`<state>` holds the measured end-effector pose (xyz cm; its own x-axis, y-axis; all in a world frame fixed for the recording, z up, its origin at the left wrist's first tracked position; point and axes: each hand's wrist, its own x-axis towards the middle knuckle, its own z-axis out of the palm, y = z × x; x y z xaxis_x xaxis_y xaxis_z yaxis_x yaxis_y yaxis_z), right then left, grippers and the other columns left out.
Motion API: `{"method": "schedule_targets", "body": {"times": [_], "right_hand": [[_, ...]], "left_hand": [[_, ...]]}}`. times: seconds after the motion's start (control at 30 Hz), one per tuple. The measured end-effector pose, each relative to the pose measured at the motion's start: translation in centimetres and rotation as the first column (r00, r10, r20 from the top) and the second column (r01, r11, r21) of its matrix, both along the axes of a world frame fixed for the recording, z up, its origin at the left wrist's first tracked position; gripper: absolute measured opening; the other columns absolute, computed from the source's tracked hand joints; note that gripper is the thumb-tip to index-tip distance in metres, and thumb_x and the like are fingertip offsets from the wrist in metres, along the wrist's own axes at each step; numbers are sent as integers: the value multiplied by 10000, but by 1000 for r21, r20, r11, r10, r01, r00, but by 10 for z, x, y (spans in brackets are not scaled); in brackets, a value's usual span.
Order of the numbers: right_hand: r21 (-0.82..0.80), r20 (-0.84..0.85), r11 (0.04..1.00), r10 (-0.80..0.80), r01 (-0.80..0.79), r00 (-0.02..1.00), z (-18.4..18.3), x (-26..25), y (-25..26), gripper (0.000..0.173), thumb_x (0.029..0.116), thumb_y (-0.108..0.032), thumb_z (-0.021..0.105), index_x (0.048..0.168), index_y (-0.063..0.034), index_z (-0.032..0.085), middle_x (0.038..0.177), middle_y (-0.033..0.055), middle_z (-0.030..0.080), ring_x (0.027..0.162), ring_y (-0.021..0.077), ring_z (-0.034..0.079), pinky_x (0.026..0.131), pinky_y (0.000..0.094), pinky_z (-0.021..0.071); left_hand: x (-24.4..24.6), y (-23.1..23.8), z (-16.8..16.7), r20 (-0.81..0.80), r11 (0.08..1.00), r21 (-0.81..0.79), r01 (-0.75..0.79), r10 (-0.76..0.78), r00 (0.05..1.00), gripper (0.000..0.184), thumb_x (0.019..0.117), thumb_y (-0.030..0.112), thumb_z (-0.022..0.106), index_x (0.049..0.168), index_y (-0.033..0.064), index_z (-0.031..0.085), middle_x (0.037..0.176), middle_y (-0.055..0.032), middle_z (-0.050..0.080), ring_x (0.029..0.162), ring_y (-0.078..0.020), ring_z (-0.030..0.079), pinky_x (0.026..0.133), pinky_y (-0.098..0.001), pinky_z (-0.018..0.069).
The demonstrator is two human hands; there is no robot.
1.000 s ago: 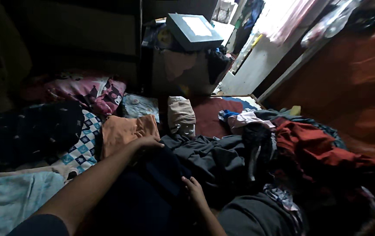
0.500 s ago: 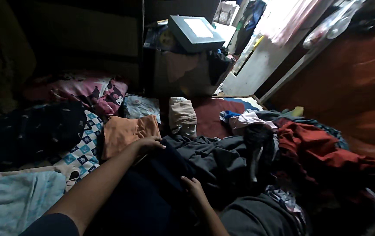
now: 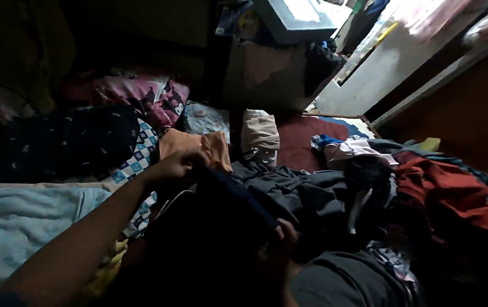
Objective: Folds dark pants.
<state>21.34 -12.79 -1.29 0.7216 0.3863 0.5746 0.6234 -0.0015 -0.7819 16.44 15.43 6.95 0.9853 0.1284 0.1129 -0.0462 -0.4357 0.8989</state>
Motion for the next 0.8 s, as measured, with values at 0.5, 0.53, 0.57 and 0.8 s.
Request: {"method": "schedule_targets", "body": {"times": [0.5,0.53,0.57,0.8], "right_hand": [[-532,487,793,574,-297,659,-11,-18,-24,199,1002,-129,544,1113,-211,687,1132,61,668,1082,228,624,1010,353,456],[-528,485,794,572,-300,661,-11,-18,-23,196,1003,-125,541,1114,-206,682,1142,65,666,1074,232,626,998,357,464],[-524,483,796,571,-303,664,-12,-19,-22,192,1007,-129,536,1116,-204,675,1150,68,665,1067,235,628,988,361,471],[-534,342,773,567,-342,749,-11,-17,-26,195,938,-83,607,1083,-139,724,1096,121,709,1046,303,677,930,417,537]], "left_hand": [[-146,-36,-42,81,860,151,-487,480,873,330,875,-60,411,1031,-68,702,1242,-176,644,1222,-280,572,1040,-448,464],[-137,-40,-26,71,864,58,-500,496,865,356,916,0,380,1104,-49,679,1294,-126,632,1251,-197,564,1061,-387,461],[-127,-46,-13,71,880,-26,-474,475,877,378,974,95,361,1179,-26,654,1333,-88,618,1265,-143,554,1074,-350,454],[-98,-105,-47,-238,846,526,90,45,970,566,1029,538,434,1470,212,576,1590,-114,441,1513,-419,293,1152,-738,147]]}}
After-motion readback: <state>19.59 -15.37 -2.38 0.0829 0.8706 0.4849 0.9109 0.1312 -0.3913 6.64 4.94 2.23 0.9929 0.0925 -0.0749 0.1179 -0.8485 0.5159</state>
